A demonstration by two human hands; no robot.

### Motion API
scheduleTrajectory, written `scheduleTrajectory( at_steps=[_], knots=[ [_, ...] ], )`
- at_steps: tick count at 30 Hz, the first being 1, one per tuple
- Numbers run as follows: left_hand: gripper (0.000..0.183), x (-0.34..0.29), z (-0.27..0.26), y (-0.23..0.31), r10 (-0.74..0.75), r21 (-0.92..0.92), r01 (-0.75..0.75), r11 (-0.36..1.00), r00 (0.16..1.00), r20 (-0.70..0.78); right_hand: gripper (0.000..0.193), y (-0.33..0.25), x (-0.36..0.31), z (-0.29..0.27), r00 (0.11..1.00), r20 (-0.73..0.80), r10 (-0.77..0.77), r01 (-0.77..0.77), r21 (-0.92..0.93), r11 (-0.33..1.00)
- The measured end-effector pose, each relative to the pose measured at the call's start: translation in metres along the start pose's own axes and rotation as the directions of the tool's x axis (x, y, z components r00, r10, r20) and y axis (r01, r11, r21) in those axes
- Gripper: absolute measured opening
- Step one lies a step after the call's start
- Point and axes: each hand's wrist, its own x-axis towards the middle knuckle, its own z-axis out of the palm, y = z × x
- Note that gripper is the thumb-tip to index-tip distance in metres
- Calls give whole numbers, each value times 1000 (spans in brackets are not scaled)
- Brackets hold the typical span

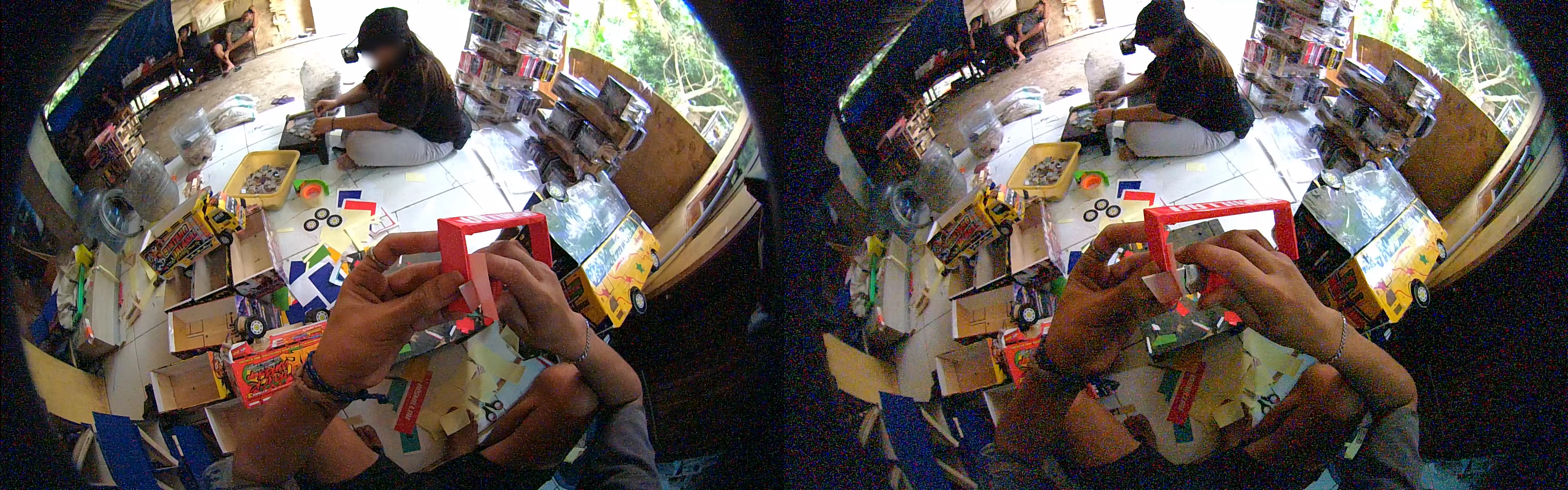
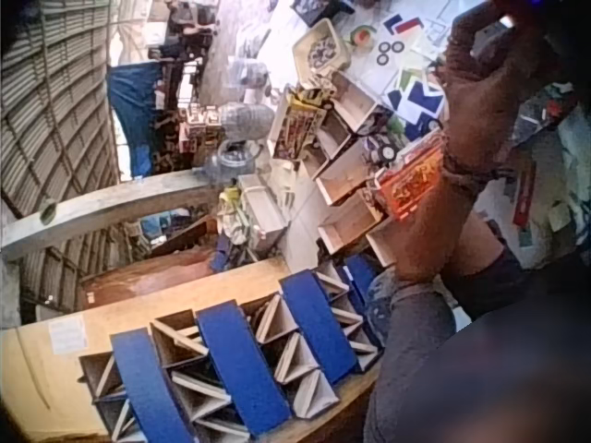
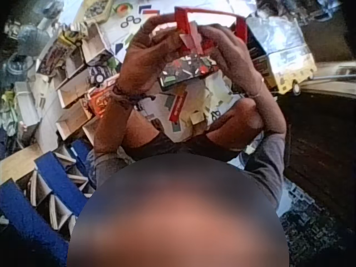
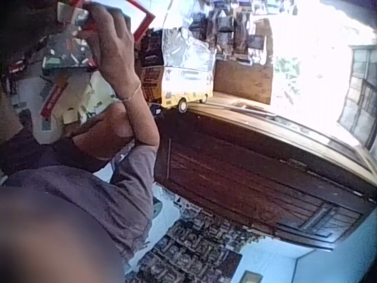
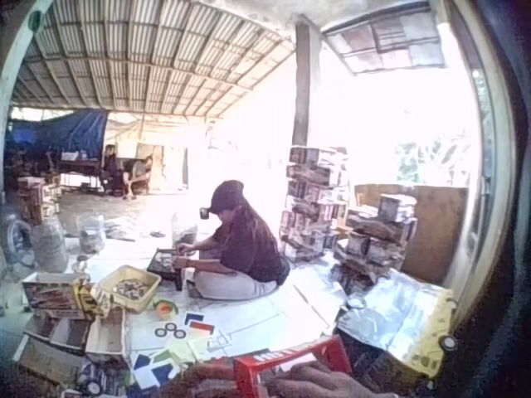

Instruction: The person assembles a small red paper frame by folding and taping pieces together. They then cut a red printed label and a white paper strip with scissors, folding and arranging the pieces on a cluttered work surface.

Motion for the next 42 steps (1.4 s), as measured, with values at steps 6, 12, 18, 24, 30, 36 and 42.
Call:
scheduleTrajectory(
  at_steps=[6, 12, 18, 24, 30, 36, 42],
  knots=[
    [43, 0, 1, 2, -10, 5, 10, 1000, 1000, 2, 52, -3, 2, -1, 1000, -3, -11, 11, -18, 1000],
    [44, -1, 3, 2, -3, -5, 3, 1000, 1000, -1, 51, -4, 1, 0, 1000, -23, -9, 9, -3, 1000],
    [45, 0, 1, 1, -18, -31, 17, 999, 1000, -11, 50, 3, 1, 4, 999, -37, -3, 3, 2, 1000],
    [46, 1, 1, 1, -45, -28, 44, 999, 998, -33, 50, 5, 2, 7, 998, -67, -4, 6, 23, 1000],
    [45, 2, 2, 0, -25, -52, 24, 998, 1000, -16, 52, 1, 1, 4, 998, -56, 19, -18, 24, 1000],
    [46, 0, 3, -1, -58, 83, 64, 994, 996, -69, 51, 9, -2, 9, 997, -77, 16, -16, -2, 1000],
    [44, 1, 5, -1, -46, 68, 50, 996, 997, -66, 50, 10, -2, 10, 996, -84, 21, -18, 28, 999]
  ],
)
